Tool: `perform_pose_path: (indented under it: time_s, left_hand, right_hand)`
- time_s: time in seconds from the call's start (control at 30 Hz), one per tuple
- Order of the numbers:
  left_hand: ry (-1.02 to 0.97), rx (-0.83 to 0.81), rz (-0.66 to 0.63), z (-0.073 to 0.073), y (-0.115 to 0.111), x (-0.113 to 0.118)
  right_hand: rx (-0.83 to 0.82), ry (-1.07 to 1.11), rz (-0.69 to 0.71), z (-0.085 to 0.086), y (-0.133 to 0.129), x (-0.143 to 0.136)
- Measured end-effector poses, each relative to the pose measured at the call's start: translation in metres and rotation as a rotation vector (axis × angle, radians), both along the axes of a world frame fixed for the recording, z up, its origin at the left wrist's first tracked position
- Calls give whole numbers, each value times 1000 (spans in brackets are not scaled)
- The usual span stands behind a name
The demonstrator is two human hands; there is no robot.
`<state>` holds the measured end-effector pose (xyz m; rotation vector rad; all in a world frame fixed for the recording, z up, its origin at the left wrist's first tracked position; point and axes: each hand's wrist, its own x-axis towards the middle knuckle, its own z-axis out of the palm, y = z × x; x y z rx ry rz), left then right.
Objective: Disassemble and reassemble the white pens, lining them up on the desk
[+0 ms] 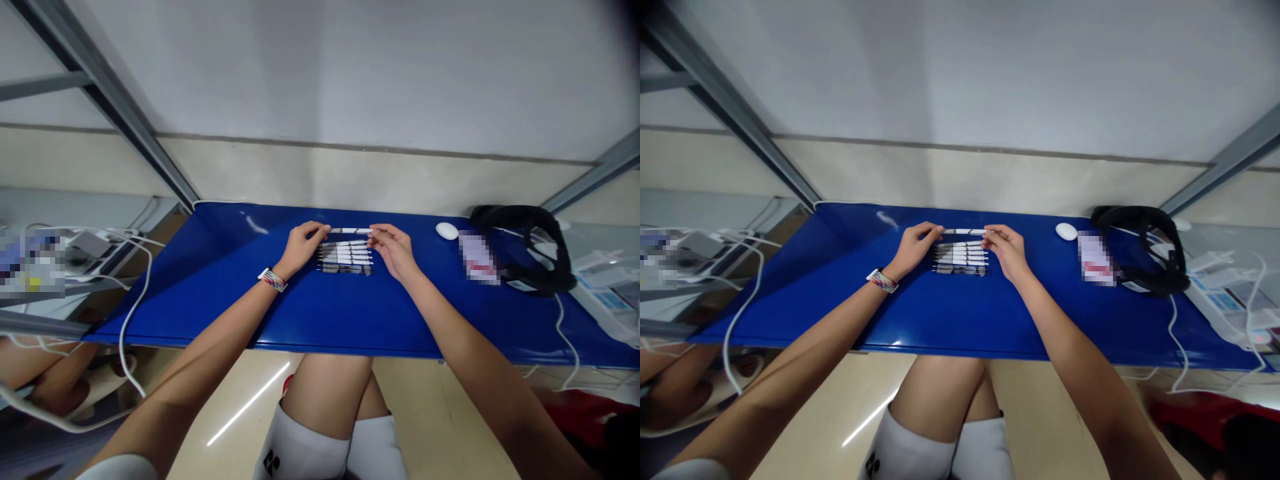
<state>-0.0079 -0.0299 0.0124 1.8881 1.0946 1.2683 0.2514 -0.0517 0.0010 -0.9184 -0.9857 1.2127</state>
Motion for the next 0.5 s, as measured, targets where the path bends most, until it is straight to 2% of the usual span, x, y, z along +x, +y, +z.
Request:
perform_pose_path:
  time_s: [0.23, 0.5]
  left_hand:
    - [-36, 44, -23, -1, 0, 1]
    - [-64, -20, -17, -2, 1, 0]
  right_hand:
    - [-7, -10, -14, 0, 1, 0]
    - [-8, -1, -1, 2, 0, -2]
